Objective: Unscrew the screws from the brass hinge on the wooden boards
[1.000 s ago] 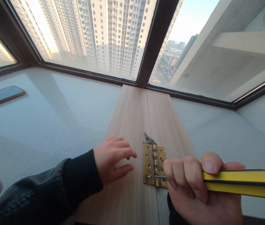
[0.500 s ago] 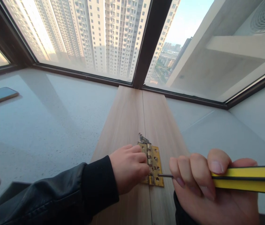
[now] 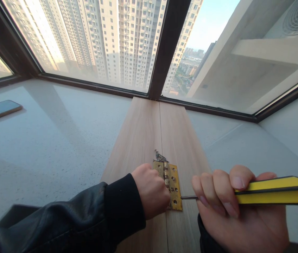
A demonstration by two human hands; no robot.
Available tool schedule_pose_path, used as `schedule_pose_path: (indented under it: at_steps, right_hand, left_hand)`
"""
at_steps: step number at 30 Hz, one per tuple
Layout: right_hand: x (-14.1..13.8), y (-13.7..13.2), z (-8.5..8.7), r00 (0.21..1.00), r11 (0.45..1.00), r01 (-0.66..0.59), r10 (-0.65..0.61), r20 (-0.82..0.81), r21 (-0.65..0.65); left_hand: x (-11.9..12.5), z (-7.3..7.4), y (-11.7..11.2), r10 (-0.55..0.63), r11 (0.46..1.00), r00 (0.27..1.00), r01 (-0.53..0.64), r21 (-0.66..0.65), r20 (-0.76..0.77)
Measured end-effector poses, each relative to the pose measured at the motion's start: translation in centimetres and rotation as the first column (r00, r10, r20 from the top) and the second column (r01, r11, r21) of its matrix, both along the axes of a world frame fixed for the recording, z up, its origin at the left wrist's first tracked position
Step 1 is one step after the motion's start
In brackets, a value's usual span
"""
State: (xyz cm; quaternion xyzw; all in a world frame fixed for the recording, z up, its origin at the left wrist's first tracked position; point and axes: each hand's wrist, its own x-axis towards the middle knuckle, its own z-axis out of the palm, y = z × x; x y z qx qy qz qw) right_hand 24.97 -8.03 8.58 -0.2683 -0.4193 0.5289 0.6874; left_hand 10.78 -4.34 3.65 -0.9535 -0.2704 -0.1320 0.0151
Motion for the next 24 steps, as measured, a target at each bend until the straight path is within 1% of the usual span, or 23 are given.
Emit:
schedule_pose_path:
  at_steps: [3, 5, 7, 9, 10, 12, 14, 16, 18, 21, 24]
  right_hand:
    - [0.5, -0.1, -0.1, 1.000, 1.000, 0.012, -0.012, -0.018, -0.025]
    - [0.9, -0.2, -0.1, 0.998, 0.997, 0.036, -0.039, -0.047, -0.071]
    - [1.3, -0.2, -0.1, 0.995, 0.989, 0.067, -0.076, -0.069, -0.128]
    - [1.7, -0.2, 0.0, 0.991, 0.981, 0.087, -0.103, -0.089, -0.175]
    - [1.9, -0.1, 0.0, 0.990, 0.978, 0.089, -0.107, -0.093, -0.187]
    - [2.1, 0.1, 0.0, 0.991, 0.971, 0.084, -0.105, -0.085, -0.223]
    - [2.3, 0.3, 0.0, 0.993, 0.959, 0.079, -0.098, -0.059, -0.272]
    - [2.6, 0.5, -0.2, 0.995, 0.941, 0.078, -0.093, -0.030, -0.329]
    - [3.0, 0.7, -0.4, 0.997, 0.921, 0.081, -0.082, 0.013, -0.380]
    - [4.0, 1.1, -0.9, 0.989, 0.884, 0.091, -0.027, 0.145, -0.459]
    - [5.3, 2.2, -1.4, 0.939, 0.854, 0.107, 0.081, 0.333, -0.509]
  left_hand:
    - [-0.1, 1.1, 0.0, 0.026, 1.000, 0.999, -0.026, -0.015, -0.031]
    - [-0.5, 2.0, 0.6, 0.061, 0.998, 0.996, -0.062, -0.021, -0.060]
    - [-1.3, 2.8, 2.1, 0.125, 0.991, 0.987, -0.129, -0.039, -0.101]
    - [-2.2, 3.0, 4.2, 0.173, 0.981, 0.976, -0.183, -0.069, -0.132]
    - [-2.7, 2.9, 5.3, 0.193, 0.974, 0.970, -0.208, -0.094, -0.145]
    - [-3.2, 2.1, 7.1, 0.221, 0.962, 0.957, -0.245, -0.122, -0.186]
    - [-3.3, 1.0, 8.3, 0.237, 0.957, 0.951, -0.264, -0.123, -0.200]
    - [-3.0, 0.1, 8.8, 0.243, 0.956, 0.950, -0.269, -0.117, -0.195]
    - [-2.6, -0.5, 8.9, 0.250, 0.955, 0.951, -0.273, -0.113, -0.184]
    - [-2.1, -0.8, 9.1, 0.265, 0.952, 0.950, -0.285, -0.112, -0.163]
    - [-2.5, -0.7, 9.3, 0.292, 0.944, 0.946, -0.309, -0.119, -0.138]
